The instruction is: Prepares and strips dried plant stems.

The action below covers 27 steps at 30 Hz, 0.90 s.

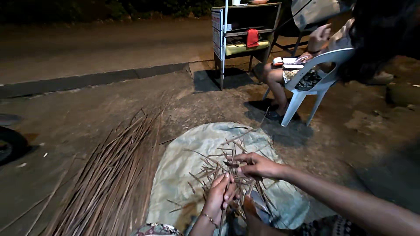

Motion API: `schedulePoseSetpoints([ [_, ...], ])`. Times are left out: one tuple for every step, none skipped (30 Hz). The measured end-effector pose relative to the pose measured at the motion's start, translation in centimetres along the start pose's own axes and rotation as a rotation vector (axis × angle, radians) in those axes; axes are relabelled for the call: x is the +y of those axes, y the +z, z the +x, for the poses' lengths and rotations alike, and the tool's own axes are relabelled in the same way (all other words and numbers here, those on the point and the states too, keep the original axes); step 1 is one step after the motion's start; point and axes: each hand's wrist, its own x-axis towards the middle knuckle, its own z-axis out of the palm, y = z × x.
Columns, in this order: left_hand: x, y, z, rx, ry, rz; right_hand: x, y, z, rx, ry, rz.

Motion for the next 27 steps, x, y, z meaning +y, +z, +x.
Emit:
schedulePoseSetpoints([
  [-0.1,-0.1,0.0,-0.006,0.004,-0.002,0.2,-0.2,0.1,0.068,-0.020,-0.011],
  [-0.1,-0.1,0.0,-0.013,0.009,-0.005,0.3,-0.6,0.2,0.136,-0.034,-0.011],
  [-0.1,-0.1,0.0,-0.020,0.011,-0.007,0.3,-1.1,0.2,0.194,-0.039,-0.001],
  [-0.1,-0.1,-0.1,-0.029,0.010,-0.008,0.4,-1.7,0.2,0.239,-0.032,0.011],
  [-0.1,0.0,-0.2,-0.036,0.005,-0.007,0.4,-2.3,0.3,0.277,-0.018,0.028],
  [-0.1,0.1,-0.3,-0.041,0.000,-0.005,0.5,-2.8,0.3,0.309,-0.003,0.055],
  [-0.2,0.2,-0.3,-0.040,-0.006,-0.002,0.4,-3.2,0.2,0.334,0.007,0.082],
  [-0.2,0.3,-0.3,-0.040,-0.011,0.001,0.3,-3.6,0.2,0.356,0.012,0.104],
  [-0.3,0.4,-0.3,-0.040,-0.015,0.003,0.1,-3.8,0.1,0.371,0.007,0.121],
  [-0.2,0.5,-0.3,-0.037,-0.021,0.003,0.1,-4.1,0.2,0.376,-0.007,0.132],
  [-0.2,0.6,-0.3,-0.037,-0.026,0.003,0.0,-4.3,0.2,0.378,-0.017,0.136],
  [-0.1,0.7,-0.3,-0.038,-0.031,0.000,-0.2,-4.4,0.2,0.382,-0.024,0.136],
  [-0.2,0.7,-0.3,-0.036,-0.033,-0.004,-0.3,-4.6,0.2,0.387,-0.029,0.125],
  [-0.2,0.7,-0.3,-0.040,-0.029,-0.011,-0.4,-4.7,0.2,0.394,-0.040,0.109],
  [-0.3,0.6,-0.2,-0.048,-0.021,-0.019,-0.4,-4.9,0.2,0.404,-0.054,0.090],
  [-0.3,0.6,-0.2,-0.056,-0.011,-0.023,-0.3,-5.0,0.3,0.413,-0.067,0.067],
  [-0.2,0.5,-0.1,-0.065,-0.004,-0.021,-0.3,-5.0,0.3,0.423,-0.076,0.051],
  [-0.1,0.5,-0.1,-0.068,-0.001,-0.017,-0.4,-5.1,0.3,0.438,-0.085,0.039],
  [-0.1,0.5,-0.1,-0.069,-0.001,-0.015,-0.4,-5.2,0.4,0.460,-0.089,0.027],
  [0.0,0.6,-0.1,-0.068,-0.005,-0.014,-0.4,-5.4,0.5,0.494,-0.090,0.022],
  [0.0,0.7,-0.2,-0.069,-0.009,-0.018,-0.4,-5.6,0.6,0.536,-0.091,0.017],
  [0.1,0.8,-0.3,-0.071,-0.016,-0.021,-0.5,-6.0,0.5,0.575,-0.091,0.009],
  [0.0,1.1,-0.5,-0.070,-0.021,-0.018,-0.4,-6.6,0.4,0.614,-0.097,-0.001],
  [0.0,1.3,-0.6,-0.071,-0.021,-0.007,-0.3,-7.3,0.2,0.650,-0.108,-0.016],
  [0.0,1.5,-0.7,-0.066,-0.015,0.005,-0.3,-8.0,-0.1,0.686,-0.125,-0.036],
  [0.1,1.7,-0.9,-0.060,-0.010,0.022,-0.3,-8.8,-0.3,0.716,-0.143,-0.053],
  [0.3,1.8,-1.0,-0.050,-0.006,0.036,-0.3,-9.6,-0.5,0.747,-0.165,-0.063],
])
